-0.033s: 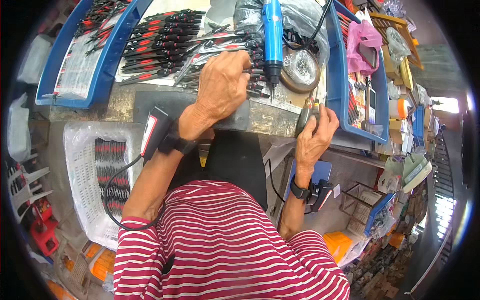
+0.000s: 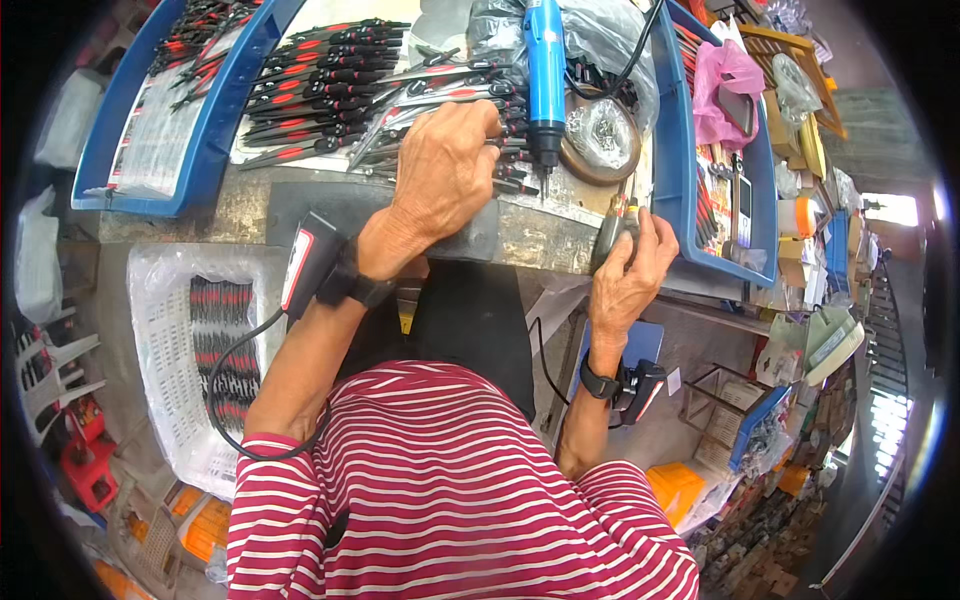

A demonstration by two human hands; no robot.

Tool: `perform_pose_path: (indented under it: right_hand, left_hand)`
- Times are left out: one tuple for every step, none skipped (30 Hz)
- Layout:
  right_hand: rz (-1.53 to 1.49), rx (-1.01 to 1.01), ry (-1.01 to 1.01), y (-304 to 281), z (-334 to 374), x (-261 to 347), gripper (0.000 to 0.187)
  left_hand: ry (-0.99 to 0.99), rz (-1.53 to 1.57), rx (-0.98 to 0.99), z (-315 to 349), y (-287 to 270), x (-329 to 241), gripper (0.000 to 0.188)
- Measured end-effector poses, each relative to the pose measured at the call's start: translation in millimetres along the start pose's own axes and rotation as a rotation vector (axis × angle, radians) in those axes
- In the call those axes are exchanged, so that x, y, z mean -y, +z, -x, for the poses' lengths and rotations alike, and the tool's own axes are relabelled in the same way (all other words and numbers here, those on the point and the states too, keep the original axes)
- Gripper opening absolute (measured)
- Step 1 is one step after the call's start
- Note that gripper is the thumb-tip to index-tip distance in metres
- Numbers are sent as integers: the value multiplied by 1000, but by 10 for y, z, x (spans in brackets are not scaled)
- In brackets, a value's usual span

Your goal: The person assembles screwdrivers by inserting a small red component into the handle and securing it with a screwdriver. They then use a blue heat gun to apply heat to the handle area. The process is repeated for multiple screwdrivers, with finished units placed into a white basket.

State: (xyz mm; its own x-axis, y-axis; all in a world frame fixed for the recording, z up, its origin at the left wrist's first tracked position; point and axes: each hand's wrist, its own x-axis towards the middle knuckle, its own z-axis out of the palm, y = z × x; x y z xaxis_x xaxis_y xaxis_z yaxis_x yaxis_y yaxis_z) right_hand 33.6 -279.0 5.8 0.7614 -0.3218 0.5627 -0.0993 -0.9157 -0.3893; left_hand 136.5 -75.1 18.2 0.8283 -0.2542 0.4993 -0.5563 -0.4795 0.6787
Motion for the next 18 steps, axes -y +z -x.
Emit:
perform_pose_path:
  right_hand:
    - [-8,-3,0,-17,-2,22,32]
    - [-17,-6,0,-32,-5,42,32]
    - [-26,-11,4,-47,-5,61,33]
    - [-42,-14,-7,-60,-8,77,32]
    - [-59,-19,-15,-71,-8,94,32]
    - [-77,-25,-25,-81,-7,110,32]
    - [-88,-32,-35,-92,-7,126,32]
    - [-100,-39,-46,-101,-5,144,32]
    - [-115,-48,-58,-108,-2,163,32]
    - [-139,-51,-58,-114,2,184,32]
    - [-164,-56,-59,-120,7,207,32]
    - [-191,-60,-57,-126,13,230,32]
    - [-206,-54,-63,-134,24,256,32]
    - [-222,-49,-67,-141,36,282,32]
    - [-240,-41,-72,-148,46,308,32]
    - [-245,-23,-74,-151,54,332,33]
    - [-251,-3,-76,-147,65,357,34]
    - [-259,19,-78,-141,78,383,35]
  left_hand:
    - [0,-12,4,0,3,-5,14]
    - [1,-20,3,0,8,-9,14]
    - [3,-27,2,2,12,-13,14]
    - [1,-31,3,4,16,-14,14]
    - [-1,-35,3,7,21,-15,14]
    - [0,-32,-4,11,26,-14,13]
    - [-3,-42,1,13,33,-13,13]
    - [-4,-46,-2,13,41,-10,13]
    - [-6,-50,-5,14,46,-5,13]
    - [2,-55,-6,13,52,0,13]
    - [9,-59,-8,14,60,4,13]
    - [16,-64,-9,16,67,8,13]
    - [21,-50,-16,19,79,11,12]
    - [31,-47,-13,21,93,15,12]
    - [39,-45,-11,23,106,20,13]
    - [55,-40,-20,25,119,28,13]
    - [76,-36,-24,24,134,37,14]
    - [77,-47,-23,36,140,43,14]
